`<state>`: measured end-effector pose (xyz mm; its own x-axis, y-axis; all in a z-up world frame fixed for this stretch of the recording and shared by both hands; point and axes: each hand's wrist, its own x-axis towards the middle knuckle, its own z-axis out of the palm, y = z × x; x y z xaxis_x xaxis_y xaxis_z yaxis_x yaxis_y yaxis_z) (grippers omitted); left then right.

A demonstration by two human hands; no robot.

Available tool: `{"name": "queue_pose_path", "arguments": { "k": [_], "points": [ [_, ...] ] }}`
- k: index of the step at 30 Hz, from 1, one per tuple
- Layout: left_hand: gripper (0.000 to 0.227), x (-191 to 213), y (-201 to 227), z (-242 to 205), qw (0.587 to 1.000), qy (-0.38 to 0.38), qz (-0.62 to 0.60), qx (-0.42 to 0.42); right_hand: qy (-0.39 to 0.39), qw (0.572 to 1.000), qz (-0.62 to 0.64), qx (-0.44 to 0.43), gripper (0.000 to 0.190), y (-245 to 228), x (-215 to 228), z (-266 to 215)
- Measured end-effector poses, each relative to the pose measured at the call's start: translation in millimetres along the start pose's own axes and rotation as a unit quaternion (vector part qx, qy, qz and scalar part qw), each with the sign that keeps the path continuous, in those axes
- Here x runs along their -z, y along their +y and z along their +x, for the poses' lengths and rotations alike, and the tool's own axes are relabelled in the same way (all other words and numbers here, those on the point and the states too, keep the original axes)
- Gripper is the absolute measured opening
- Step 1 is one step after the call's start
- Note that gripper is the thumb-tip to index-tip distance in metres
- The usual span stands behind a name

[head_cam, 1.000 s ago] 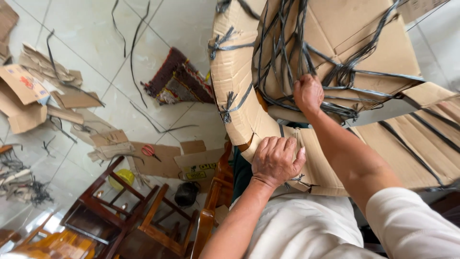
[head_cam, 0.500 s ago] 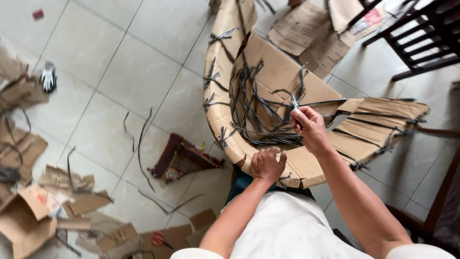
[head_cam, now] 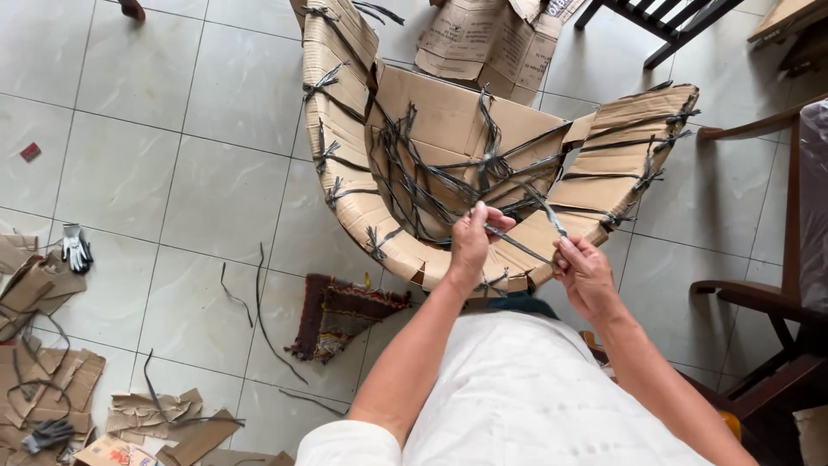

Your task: Wrapping a wooden chair frame with cardboard and securing it with plastic ties

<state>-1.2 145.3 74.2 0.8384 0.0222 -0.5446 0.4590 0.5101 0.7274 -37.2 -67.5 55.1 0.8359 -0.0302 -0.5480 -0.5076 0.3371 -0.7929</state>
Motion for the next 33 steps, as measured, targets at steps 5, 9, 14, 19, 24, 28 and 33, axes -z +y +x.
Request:
{"name": "queue_pose_path", "arguments": {
  "k": [5,9,14,19,24,28,33],
  "points": [
    [0.051,10.5,12.1,16.4,0.999,0.02,0.028,0.002,0.026,0.998,0.051,-0.001,0.012,-6.3,46.3,-3.1],
    [0.056,38.8,-41.3,73.2,0.997,0.047,0.057,0.008,0.063,0.992,0.093,0.055,0.013,-23.8,86.1,-1.7],
    [0.051,-9.2,-35.4,41.0,0.917,0.178,0.355,-0.039,0.075,0.991,0.057,0.095,0.018,-53.7,113.3,-32.3],
    [0.041,-110.2,-23.0,-4.3,0.919,-0.055,0.39,0.023,0.039,0.983,-0.141,0.108,0.025,-115.9,72.7,-87.4],
    [0.041,-159.2,-71.6,3.7,0.946,-0.221,0.111,0.212,-0.056,0.971,-0.233,0.014,0.023,-97.8,99.2,-94.9],
    [0.028,-162.6,-79.2,31.0,0.978,-0.137,0.072,0.141,-0.014,0.966,-0.258,0.001,0.024,-81.6,134.0,-89.2],
    [0.041,-161.6,-71.7,43.4,0.971,-0.137,0.172,0.091,0.028,0.958,-0.284,-0.035,0.026,-56.3,186.4,-80.8]
  ]
}}
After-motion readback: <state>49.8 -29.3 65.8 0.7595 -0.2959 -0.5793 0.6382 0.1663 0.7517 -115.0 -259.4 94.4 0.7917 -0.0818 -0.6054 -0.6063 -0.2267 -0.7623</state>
